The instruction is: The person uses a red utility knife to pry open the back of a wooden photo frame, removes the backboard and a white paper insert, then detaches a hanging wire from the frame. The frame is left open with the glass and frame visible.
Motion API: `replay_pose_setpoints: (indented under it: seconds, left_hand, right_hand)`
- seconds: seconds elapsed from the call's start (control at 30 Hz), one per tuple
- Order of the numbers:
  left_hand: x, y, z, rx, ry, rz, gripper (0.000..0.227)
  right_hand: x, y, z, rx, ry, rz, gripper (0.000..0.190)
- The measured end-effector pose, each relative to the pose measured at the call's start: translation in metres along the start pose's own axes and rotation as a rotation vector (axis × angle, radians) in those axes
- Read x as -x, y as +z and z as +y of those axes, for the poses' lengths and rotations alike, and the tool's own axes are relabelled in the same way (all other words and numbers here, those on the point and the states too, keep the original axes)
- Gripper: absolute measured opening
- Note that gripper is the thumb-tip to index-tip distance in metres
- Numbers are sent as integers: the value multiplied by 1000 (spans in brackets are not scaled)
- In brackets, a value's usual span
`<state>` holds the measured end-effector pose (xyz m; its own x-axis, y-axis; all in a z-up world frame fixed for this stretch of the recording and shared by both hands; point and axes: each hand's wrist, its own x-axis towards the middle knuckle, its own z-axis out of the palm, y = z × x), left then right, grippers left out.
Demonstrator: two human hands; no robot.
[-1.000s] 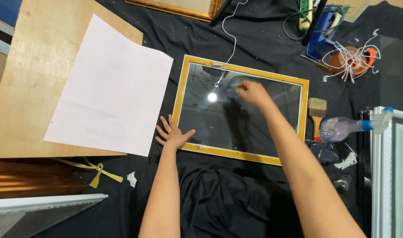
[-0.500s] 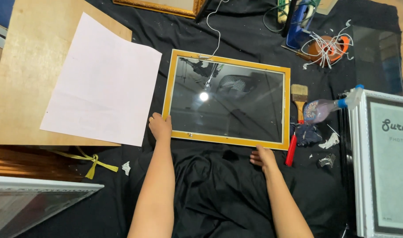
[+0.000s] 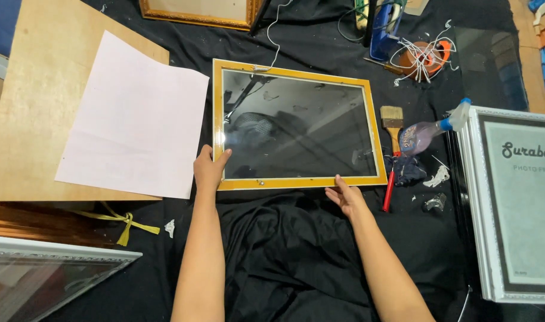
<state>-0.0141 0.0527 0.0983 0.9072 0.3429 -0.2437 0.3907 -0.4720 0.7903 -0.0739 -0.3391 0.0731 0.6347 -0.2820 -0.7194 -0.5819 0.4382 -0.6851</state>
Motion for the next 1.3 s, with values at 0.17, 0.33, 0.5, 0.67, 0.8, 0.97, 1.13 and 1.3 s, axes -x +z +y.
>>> replay_pose_setpoints:
  seconds: [0.17,0.33,0.5,0.67,0.8,0.97,1.13,1.3]
  left_hand:
    - [30,-15,22,33,-75,114,39]
    - [72,-18,38,93,-110,240,41]
    - [103,9,48,194,-206,411,41]
    - [128,44,72,426,-371,527,43]
    - [130,71,84,478,-413,549,41]
    - [149,116,92,599,-534,467,39]
    - [191,158,118,642,-586,266,40]
    - [211,200,92,691,-519,-59,41]
  right_hand:
    - [-61,-18,15,112,-112,46,71]
    - [-98,-3,-11,192,-170,29,68]
    - [-128,21,-41,290,-229,11,62]
    - [-107,50,-71,141,-288,-112,84]
    - [-63,47,-55,12,-300,-182,81]
    - [57,35,-9,17,72,-249,73]
    - [126,35,-10,152,-26,-173,93]
    - [61,-18,-5,466,-210,78,86]
